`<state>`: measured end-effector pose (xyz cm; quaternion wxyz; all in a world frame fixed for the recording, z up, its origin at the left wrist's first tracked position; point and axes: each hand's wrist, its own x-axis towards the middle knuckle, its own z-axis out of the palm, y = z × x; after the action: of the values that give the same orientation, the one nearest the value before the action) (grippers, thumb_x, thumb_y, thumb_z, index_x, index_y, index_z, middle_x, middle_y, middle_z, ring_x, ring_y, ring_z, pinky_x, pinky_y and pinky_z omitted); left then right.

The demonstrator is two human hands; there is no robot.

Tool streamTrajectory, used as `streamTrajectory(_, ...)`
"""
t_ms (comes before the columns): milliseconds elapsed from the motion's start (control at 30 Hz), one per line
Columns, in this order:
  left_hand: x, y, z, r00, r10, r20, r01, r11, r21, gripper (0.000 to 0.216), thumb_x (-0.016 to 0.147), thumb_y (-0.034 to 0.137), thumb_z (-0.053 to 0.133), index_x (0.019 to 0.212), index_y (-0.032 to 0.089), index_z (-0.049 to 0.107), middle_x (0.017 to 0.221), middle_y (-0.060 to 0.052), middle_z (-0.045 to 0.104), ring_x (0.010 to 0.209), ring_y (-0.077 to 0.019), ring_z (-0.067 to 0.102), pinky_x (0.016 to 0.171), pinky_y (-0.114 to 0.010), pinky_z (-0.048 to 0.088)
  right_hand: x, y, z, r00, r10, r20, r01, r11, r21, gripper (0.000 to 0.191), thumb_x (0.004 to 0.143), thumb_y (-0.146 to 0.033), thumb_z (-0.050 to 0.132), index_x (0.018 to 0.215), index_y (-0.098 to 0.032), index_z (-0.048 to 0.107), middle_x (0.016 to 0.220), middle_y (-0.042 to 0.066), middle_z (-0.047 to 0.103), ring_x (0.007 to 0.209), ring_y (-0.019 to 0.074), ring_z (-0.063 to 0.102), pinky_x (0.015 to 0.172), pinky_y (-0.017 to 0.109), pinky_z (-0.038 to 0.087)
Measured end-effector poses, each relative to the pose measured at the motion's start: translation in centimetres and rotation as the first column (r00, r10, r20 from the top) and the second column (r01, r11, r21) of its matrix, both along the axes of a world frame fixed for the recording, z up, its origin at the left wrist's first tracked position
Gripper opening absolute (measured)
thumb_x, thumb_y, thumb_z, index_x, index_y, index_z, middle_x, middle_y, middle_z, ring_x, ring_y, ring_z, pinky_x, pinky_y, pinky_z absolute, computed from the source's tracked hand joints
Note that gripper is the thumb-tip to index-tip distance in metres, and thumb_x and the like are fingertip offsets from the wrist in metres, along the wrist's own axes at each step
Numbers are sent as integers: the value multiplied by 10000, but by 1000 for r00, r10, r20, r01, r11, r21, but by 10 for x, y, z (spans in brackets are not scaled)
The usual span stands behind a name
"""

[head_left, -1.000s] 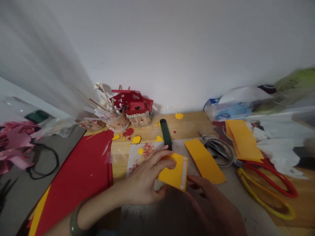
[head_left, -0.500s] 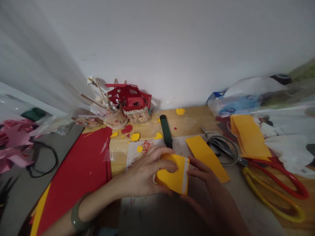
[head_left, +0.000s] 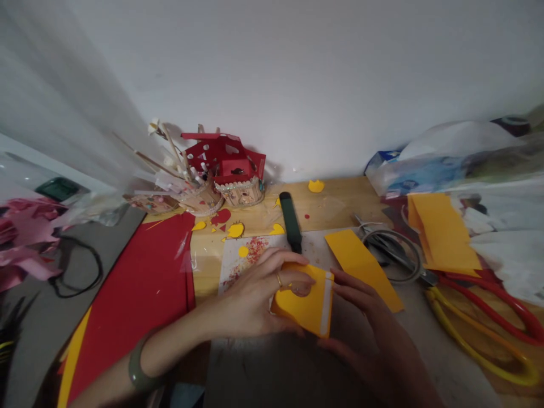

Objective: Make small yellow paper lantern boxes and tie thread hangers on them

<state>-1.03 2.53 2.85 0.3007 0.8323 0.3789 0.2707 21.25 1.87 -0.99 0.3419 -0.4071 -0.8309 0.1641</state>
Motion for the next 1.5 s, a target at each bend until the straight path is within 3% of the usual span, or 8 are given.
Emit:
streamTrajectory(200, 2, -1, 3, 994, 80, -72, -90, 985, -148, 868, 645, 375, 781, 1363, 216, 320, 1309, -131, 452, 1238, -263, 401, 1039, -449, 368, 1, -2, -3, 999, -34, -1, 34, 997, -63, 587, 762, -323, 631, 1282, -225, 378, 1200, 124, 605, 1062, 258, 620, 815, 396, 569)
streamTrajectory(367, 4, -2, 7, 987, 82, -139, -113, 966, -232, 989, 642, 380, 780, 1438, 239, 210, 1402, -134, 390, 1313, -292, 330, 1084, -499, 312, 4, 3, 2, 990, 18, 140, -24, 999, 39, 540, 749, -331, 623, 1247, -225, 444, 1158, 133, 592, 993, 265, 644, 695, 361, 591)
streamTrajectory(467, 4, -1, 9, 987, 49, -155, -83, 971, -224, 1001, 658, 388, 766, 1455, 233, 182, 1412, -148, 382, 1329, -299, 314, 1089, -508, 305, 6, 6, 5, 981, 45, 191, -63, 994, 91, 453, 756, -345, 618, 1173, -218, 496, 1108, 133, 576, 891, 236, 671, 601, 309, 589)
streamTrajectory(667, -4, -2, 3, 993, 10, -119, -18, 997, -73, 1049, 675, 327, 763, 1473, 272, 84, 1455, -168, 328, 1361, -315, 274, 1037, -513, 386, 5, 0, -2, 976, 29, 217, -61, 988, 140, 547, 762, -422, 622, 1237, -229, 433, 1114, 128, 529, 932, 241, 645, 664, 334, 589)
streamTrajectory(867, -7, -21, 0, 985, 138, -103, -128, 986, 105, 847, 760, 303, 694, 1441, 253, 193, 1417, -140, 369, 1360, -299, 253, 1094, -553, 287, -2, -9, -13, 985, -73, 155, 54, 991, 123, 515, 761, -454, 625, 1204, -257, 452, 1102, 117, 519, 924, 266, 627, 681, 393, 576)
streamTrajectory(1000, 0, -43, 3, 963, 250, -99, -221, 945, 239, 507, 813, 124, 608, 1283, 189, 430, 1275, -132, 445, 1273, -258, 360, 1058, -485, 369, -7, -11, -16, 988, -98, 122, 77, 983, 165, 473, 775, -477, 609, 1159, -240, 468, 1081, 116, 498, 904, 257, 600, 675, 395, 565)
streamTrajectory(1167, 11, -62, -5, 942, 336, 8, -326, 910, 256, 305, 827, 90, 574, 1118, 151, 504, 1190, -128, 478, 1184, -216, 459, 953, -381, 493, -10, -9, -15, 990, -103, 101, 82, 978, 193, 479, 783, -515, 593, 1131, -208, 474, 1053, 123, 495, 920, 260, 566, 659, 379, 557)
streamTrajectory(1500, 15, -70, -26, 946, 322, 40, -316, 884, 346, 314, 837, 60, 533, 1141, 139, 548, 1166, -111, 537, 1270, -247, 394, 1003, -466, 463, -8, -11, -18, 993, -88, 78, 72, 981, 183, 602, 754, -520, 627, 1228, -214, 418, 1064, 126, 524, 946, 273, 571, 720, 405, 547)
